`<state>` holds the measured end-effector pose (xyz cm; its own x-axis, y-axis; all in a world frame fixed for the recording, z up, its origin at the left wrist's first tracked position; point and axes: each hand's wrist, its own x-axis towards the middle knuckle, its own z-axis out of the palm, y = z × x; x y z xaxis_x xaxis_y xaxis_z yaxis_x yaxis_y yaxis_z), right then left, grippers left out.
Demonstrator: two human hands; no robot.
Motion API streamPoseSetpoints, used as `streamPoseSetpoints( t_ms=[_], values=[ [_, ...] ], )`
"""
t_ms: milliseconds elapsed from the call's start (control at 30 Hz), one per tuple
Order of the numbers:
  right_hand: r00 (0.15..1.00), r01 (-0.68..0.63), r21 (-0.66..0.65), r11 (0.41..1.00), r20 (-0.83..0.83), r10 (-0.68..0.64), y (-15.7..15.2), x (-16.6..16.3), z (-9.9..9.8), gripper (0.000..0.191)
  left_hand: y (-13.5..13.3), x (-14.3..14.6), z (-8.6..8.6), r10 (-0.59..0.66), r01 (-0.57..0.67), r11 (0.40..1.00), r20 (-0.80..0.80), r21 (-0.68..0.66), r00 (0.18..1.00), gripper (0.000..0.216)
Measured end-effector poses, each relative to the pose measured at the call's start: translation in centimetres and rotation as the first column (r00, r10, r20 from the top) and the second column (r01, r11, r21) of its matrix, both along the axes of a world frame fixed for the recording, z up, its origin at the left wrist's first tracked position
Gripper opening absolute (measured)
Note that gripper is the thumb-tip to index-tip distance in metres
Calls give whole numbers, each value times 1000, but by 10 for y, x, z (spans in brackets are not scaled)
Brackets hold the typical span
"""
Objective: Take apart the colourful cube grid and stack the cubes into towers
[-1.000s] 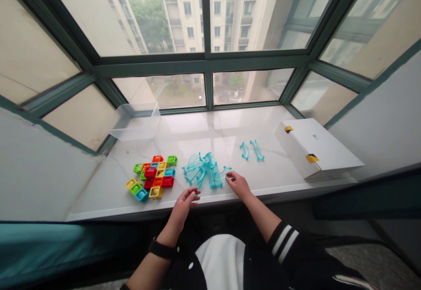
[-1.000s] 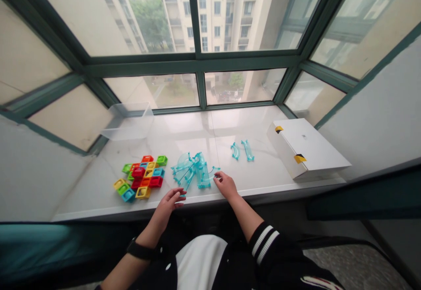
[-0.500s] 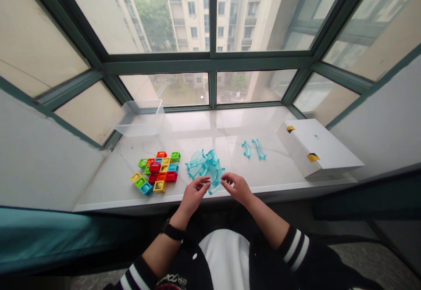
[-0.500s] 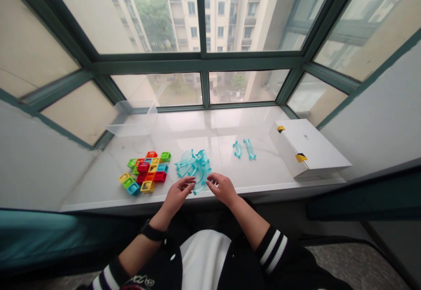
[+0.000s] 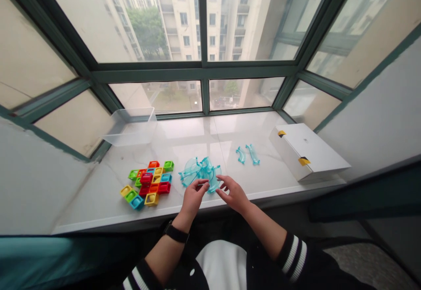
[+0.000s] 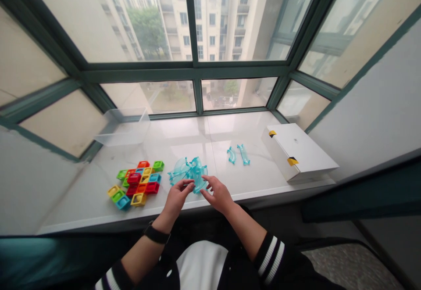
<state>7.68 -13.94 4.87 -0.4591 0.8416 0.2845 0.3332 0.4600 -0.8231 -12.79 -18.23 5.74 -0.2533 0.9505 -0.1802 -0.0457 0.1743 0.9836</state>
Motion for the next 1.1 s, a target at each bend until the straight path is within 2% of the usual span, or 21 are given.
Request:
streamPoseSetpoints(
  t_ms=[133,267,500,600,733,967,1100],
  values=[
    [998,66,8,998,24,-66,-2,2,-10,38,19,18,-10,44,-43,999,85,-9,995,46],
    [989,149,38,988,16,-149,1,11,-18,20,35,41,-18,26,-25,1000,119,-10,993,44],
    [959,285,80,955,-24,-284,18,39,-24,17,69,81,-24,-54,53,999,121,7,991,38],
    [942,334,90,938,-14,-335,32,52,-29,18,87,95,-31,-89,89,996,52,9,995,33],
    [920,390,101,915,0,-392,60,68,-42,21,114,109,-45,-125,134,989,-139,59,982,28],
    [889,439,159,884,63,-453,116,88,-58,26,161,128,-59,-239,280,957,-346,71,907,45],
    [870,455,132,881,145,-471,140,90,-63,29,184,135,-66,-283,305,952,-364,2,887,53]
  ],
)
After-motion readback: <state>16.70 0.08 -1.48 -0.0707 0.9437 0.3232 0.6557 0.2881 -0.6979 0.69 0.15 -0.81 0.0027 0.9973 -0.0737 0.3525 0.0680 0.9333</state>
